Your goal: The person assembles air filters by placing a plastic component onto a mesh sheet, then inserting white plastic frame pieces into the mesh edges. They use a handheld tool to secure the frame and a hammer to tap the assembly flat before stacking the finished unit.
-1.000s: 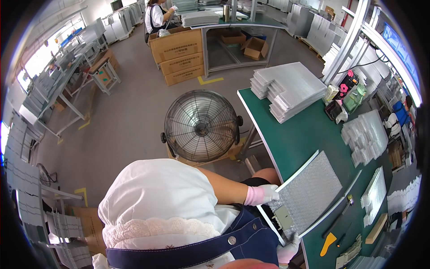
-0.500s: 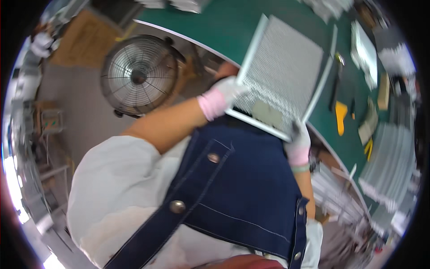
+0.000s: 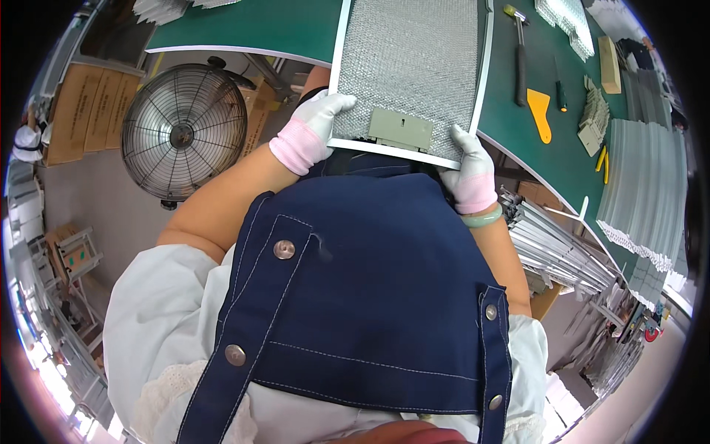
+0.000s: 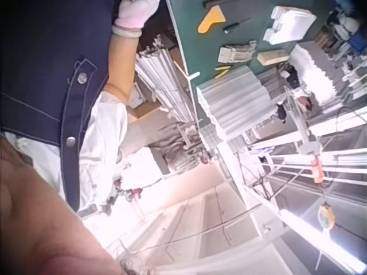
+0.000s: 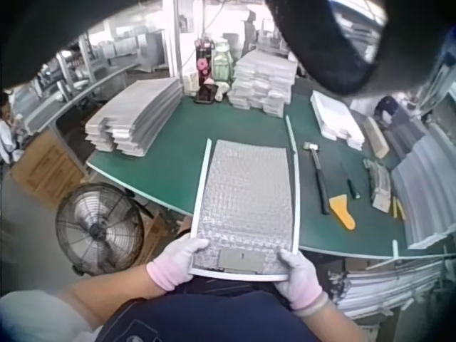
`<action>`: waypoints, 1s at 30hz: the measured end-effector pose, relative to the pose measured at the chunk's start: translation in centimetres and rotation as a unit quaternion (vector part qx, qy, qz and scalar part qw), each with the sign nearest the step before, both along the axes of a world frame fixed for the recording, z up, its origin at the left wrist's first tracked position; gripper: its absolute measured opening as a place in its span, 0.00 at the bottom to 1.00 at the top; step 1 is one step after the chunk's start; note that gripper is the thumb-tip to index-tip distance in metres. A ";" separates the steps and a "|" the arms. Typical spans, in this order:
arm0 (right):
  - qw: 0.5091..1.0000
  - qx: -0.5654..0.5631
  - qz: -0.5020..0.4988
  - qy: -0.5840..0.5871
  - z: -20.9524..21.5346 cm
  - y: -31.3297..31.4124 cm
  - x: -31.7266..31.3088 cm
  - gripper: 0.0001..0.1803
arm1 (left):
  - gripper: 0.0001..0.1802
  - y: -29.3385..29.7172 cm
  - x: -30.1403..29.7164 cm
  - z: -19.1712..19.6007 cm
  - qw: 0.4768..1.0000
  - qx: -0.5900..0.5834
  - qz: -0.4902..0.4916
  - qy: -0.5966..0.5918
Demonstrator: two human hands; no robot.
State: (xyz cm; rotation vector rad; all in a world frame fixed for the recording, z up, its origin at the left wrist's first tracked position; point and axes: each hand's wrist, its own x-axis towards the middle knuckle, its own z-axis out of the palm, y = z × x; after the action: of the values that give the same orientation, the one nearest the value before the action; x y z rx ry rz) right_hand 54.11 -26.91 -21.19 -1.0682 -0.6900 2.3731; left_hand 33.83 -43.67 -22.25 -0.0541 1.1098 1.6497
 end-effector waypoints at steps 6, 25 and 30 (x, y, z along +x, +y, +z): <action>0.998 -0.006 0.044 -0.051 0.7 -0.2 0.6 0.12 | 0.22 -1.3 0.3 1.4 0.989 -0.028 -0.068 0.132; 0.994 -0.030 0.098 -0.035 0.5 0.8 1.0 0.12 | 0.18 -0.1 0.3 2.6 0.993 0.011 -0.111 0.025; 0.990 -0.014 0.101 -0.094 1.4 0.4 0.7 0.13 | 0.18 -0.4 0.7 0.4 0.997 0.018 -0.067 -0.015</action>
State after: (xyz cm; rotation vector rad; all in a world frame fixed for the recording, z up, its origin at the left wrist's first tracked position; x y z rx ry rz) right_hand 54.83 -26.54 -19.77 -1.3013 -0.8715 2.4773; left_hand 34.50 -44.09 -21.88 0.0179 1.0389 1.5430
